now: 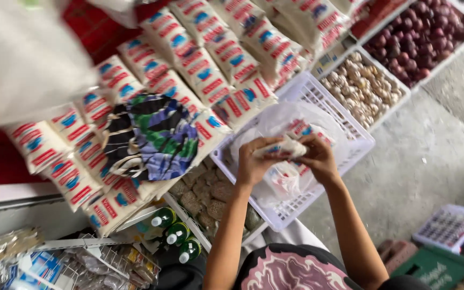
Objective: The person repeatedly picks up small packets of sugar from a shelf, wipes them with a patterned cloth, and places them into a white plastic basket. The person then ties the basket closed with a plastic bag.
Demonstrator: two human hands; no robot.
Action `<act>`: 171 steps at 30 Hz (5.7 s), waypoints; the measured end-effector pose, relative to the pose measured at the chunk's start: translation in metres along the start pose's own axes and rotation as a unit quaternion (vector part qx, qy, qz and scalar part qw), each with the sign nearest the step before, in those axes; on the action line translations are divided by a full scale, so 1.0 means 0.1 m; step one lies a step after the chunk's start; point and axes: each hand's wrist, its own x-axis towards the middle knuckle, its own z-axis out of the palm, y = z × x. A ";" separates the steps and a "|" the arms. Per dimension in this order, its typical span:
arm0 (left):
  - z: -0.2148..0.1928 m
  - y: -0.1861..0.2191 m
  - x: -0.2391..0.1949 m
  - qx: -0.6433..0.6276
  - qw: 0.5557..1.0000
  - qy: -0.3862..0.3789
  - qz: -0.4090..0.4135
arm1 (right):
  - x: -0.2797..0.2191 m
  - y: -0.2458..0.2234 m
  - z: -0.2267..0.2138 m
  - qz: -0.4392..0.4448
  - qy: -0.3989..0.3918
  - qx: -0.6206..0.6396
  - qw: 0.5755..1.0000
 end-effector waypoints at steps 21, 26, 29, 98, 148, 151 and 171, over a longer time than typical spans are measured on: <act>0.12 -2.11 0.24 0.440 0.896 0.025 -0.056 | -0.17 0.40 -0.73 0.239 0.094 -0.290 0.922; 0.00 -1.75 0.02 0.358 0.898 0.037 -0.252 | -0.27 0.57 -0.60 0.242 0.019 -0.290 0.926; -0.03 -1.60 -0.12 0.321 0.874 0.034 -0.364 | -0.33 0.60 -0.47 0.250 -0.007 -0.268 0.930; 0.51 -1.33 -0.74 0.610 0.751 -0.059 -0.244 | -0.51 0.19 -0.02 0.180 -0.119 -0.575 0.789; -1.31 0.29 -1.61 0.459 0.769 0.443 -0.031 | 0.24 -0.29 2.47 -0.204 -0.198 -0.599 0.748; -1.64 0.50 -1.74 0.441 0.765 0.469 -0.020 | 0.55 -0.21 3.02 -0.235 -0.219 -0.573 0.754; -2.62 0.39 -1.44 0.471 0.747 0.468 -0.033 | 1.13 0.43 3.74 -0.325 -0.110 -0.504 0.792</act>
